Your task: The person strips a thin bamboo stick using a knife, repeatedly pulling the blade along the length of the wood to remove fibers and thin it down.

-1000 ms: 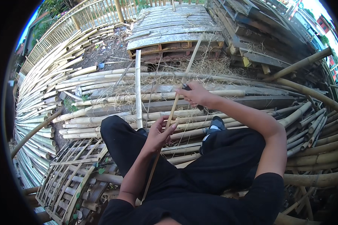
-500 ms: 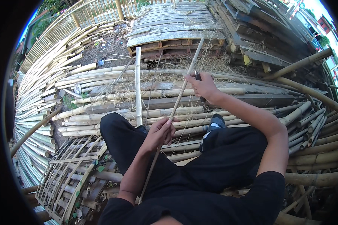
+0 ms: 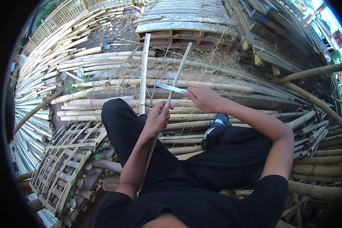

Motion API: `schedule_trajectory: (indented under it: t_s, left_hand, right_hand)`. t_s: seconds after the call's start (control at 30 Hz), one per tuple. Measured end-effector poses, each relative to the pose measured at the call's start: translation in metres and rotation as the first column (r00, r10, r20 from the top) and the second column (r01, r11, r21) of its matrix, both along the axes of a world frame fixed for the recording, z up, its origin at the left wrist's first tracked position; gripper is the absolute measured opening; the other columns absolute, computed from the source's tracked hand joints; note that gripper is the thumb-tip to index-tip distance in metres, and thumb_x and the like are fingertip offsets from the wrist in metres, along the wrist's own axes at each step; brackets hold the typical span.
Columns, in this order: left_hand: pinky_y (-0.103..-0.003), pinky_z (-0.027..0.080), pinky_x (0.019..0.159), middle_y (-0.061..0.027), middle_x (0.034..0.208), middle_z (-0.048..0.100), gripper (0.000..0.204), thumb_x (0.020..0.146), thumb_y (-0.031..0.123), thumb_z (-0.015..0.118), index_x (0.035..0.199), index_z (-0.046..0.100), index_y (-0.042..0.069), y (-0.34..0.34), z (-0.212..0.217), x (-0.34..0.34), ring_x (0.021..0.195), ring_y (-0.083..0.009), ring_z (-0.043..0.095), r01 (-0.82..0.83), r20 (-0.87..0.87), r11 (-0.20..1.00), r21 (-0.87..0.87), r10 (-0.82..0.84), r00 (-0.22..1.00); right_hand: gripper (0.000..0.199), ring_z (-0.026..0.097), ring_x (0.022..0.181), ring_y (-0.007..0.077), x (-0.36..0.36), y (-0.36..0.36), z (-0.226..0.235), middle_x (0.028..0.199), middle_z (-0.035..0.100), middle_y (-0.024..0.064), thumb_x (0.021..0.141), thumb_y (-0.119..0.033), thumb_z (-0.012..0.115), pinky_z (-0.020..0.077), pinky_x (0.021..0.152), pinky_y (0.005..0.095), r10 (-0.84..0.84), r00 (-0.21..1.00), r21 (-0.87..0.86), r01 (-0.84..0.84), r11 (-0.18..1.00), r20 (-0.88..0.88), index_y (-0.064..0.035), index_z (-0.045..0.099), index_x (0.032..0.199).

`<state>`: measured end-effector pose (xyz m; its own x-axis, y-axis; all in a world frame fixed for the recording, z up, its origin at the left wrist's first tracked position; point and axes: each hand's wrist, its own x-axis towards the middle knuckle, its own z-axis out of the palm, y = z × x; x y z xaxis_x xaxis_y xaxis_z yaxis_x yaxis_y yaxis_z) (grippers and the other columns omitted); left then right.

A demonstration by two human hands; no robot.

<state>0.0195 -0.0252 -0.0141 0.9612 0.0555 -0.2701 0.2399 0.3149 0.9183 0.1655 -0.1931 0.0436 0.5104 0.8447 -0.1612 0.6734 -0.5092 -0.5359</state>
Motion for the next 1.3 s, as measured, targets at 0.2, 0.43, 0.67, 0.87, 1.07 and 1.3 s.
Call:
schedule_trajectory:
  t_s: [0.2, 0.43, 0.67, 0.87, 1.07, 1.3]
  left_hand:
    - [-0.024, 0.028, 0.046, 0.0033, 0.057, 0.039, 0.023, 0.1, 0.018, 0.046, 0.086, 0.052, 0.001, -0.007, -0.004, -0.001, 0.051, -0.0038, 0.034, -0.154, 0.124, 0.88, 0.449, 0.11, 0.986]
    - [-0.033, 0.036, 0.052, -0.0126, 0.058, 0.045, 0.022, 0.099, 0.016, 0.046, 0.087, 0.052, -0.002, -0.016, -0.001, -0.001, 0.053, -0.0161, 0.043, -0.167, 0.192, 0.808, 0.565, 0.068, 0.979]
    - [-0.026, 0.032, 0.046, -0.0006, 0.056, 0.045, 0.025, 0.1, 0.019, 0.045, 0.084, 0.053, 0.001, -0.012, -0.017, 0.009, 0.048, -0.0078, 0.039, -0.132, 0.123, 0.919, 0.372, 0.092, 0.988]
    - [-0.029, 0.037, 0.048, -0.0047, 0.058, 0.046, 0.022, 0.099, 0.017, 0.045, 0.089, 0.054, 0.0, 0.002, -0.015, -0.007, 0.05, -0.0118, 0.043, -0.077, 0.009, 0.933, 0.351, 0.079, 0.997]
    - [-0.019, 0.025, 0.04, 0.0066, 0.058, 0.031, 0.025, 0.102, 0.022, 0.041, 0.114, 0.052, 0.004, -0.018, 0.008, 0.003, 0.045, -0.0021, 0.028, 0.137, 0.02, 0.991, -0.01, -0.137, 0.99]
    - [-0.021, 0.031, 0.042, 0.0038, 0.061, 0.036, 0.033, 0.101, 0.03, 0.045, 0.12, 0.05, 0.004, -0.014, 0.019, 0.01, 0.045, -0.0037, 0.03, 0.169, -0.009, 0.959, -0.228, -0.175, 0.984]
  right_hand:
    - [0.037, 0.054, 0.066, 0.045, -0.002, 0.001, -0.008, 0.066, 0.055, 0.0223, 0.099, -0.034, 0.04, 0.0401, 0.061, 0.0516, -0.001, 1.0, -0.009, 0.001, 1.0, -0.026, -0.0021, 0.054, 0.086]
    - [0.035, 0.056, 0.065, 0.0431, 0.031, -0.015, -0.03, 0.065, 0.056, 0.0218, 0.096, -0.037, 0.046, 0.0406, 0.059, 0.0517, 0.127, 0.971, -0.057, -0.117, 0.991, 0.201, -0.0047, 0.053, 0.084]
    - [0.026, 0.06, 0.068, 0.0417, 0.111, -0.035, -0.08, 0.072, 0.061, 0.0208, 0.095, -0.027, 0.044, 0.0477, 0.061, 0.0511, -0.097, 0.846, 0.201, -0.012, 0.979, 0.524, -0.006, 0.059, 0.097]
    - [0.045, 0.06, 0.075, 0.042, 0.127, -0.088, -0.015, 0.079, 0.06, 0.024, 0.098, -0.041, 0.038, 0.0435, 0.067, 0.0504, -0.678, 0.685, 0.225, 0.64, 0.735, 0.266, -0.001, 0.059, 0.095]
    - [0.046, 0.037, 0.047, 0.0088, 0.053, -0.012, -0.003, 0.056, 0.037, -0.0015, 0.096, -0.05, 0.044, 0.0308, 0.044, 0.0276, -0.42, 0.72, 0.09, 0.553, 0.828, -0.553, -0.0048, 0.055, 0.093]
    - [0.032, 0.028, 0.042, 0.0021, 0.035, 0.017, 0.011, 0.057, 0.03, -0.0071, 0.094, -0.037, 0.058, 0.0214, 0.037, 0.0196, -0.276, 0.406, 0.016, 0.585, 0.811, -0.871, -0.0082, 0.045, 0.095]
